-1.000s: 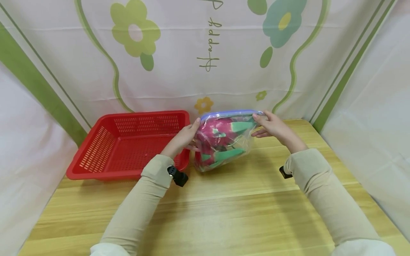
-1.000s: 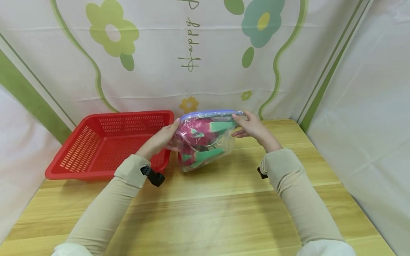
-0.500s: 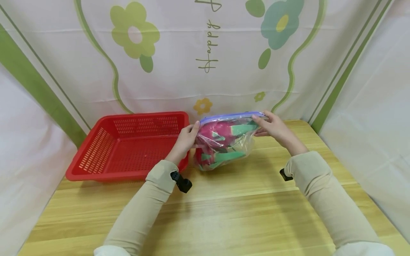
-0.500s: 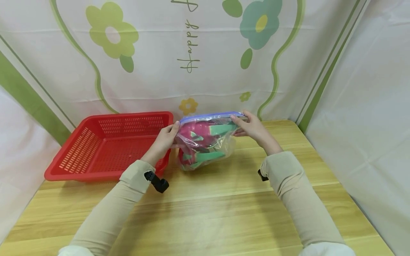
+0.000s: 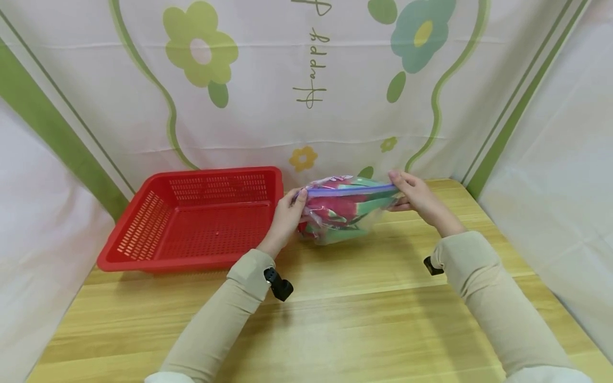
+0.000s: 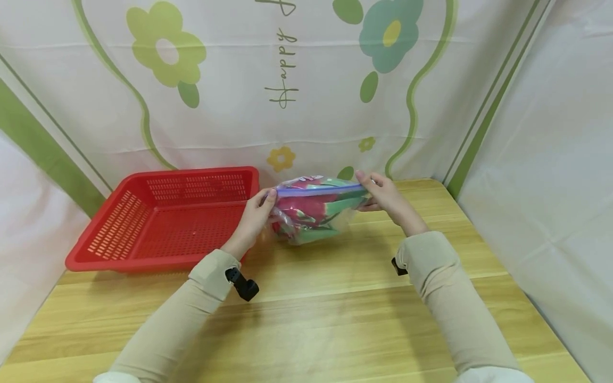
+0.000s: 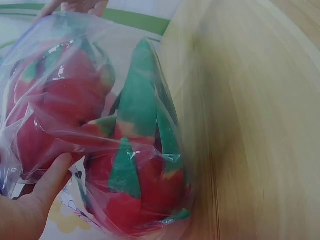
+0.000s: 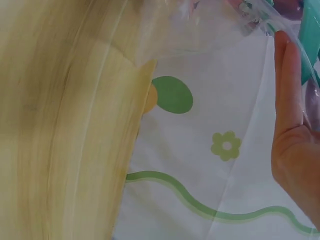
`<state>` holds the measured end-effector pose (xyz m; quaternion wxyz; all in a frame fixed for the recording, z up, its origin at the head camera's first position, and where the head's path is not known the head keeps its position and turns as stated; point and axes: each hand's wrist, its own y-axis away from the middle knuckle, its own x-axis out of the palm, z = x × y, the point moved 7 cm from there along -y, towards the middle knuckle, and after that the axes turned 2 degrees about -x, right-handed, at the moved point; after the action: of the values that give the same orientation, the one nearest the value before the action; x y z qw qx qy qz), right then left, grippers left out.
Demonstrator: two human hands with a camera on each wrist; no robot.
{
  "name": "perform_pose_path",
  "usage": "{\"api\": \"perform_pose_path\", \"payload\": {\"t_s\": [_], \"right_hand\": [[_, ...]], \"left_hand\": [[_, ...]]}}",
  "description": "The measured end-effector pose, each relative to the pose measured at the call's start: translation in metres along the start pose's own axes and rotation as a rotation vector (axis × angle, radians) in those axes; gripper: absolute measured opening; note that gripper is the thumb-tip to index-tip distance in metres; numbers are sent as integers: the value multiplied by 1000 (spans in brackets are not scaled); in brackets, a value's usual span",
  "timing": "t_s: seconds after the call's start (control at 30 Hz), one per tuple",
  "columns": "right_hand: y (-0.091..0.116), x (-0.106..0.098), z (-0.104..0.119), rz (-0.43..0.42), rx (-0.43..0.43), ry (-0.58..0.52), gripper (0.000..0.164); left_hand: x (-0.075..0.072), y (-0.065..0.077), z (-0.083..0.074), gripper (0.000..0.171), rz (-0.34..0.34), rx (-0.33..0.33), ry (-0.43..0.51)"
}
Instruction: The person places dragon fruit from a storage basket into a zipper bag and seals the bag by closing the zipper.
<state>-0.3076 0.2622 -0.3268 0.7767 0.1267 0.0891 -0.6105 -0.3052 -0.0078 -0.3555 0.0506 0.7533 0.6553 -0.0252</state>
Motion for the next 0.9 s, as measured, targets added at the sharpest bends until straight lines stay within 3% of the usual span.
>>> {"api": "perform_pose_path", "payload": {"t_s": [0.27,0.5,0.67,0.8,0.9], "right_hand": [[2,0,-16,39,96,-2,31],[3,6,-27,92,161,-36,32],[3,9,-32,127,213,-53,52],[4,13,-37,213,239,-2,76],[5,17,-44,285,256,46,80]], "left_hand": [[6,2,2,41,-9,34,-101],[4,2,6,46,-33,26,-134],[10,2,10,60,-22,-46,-138],[14,2,15,81,-56,-142,-213],[16,3,19,92,-64,-203,-286]]}}
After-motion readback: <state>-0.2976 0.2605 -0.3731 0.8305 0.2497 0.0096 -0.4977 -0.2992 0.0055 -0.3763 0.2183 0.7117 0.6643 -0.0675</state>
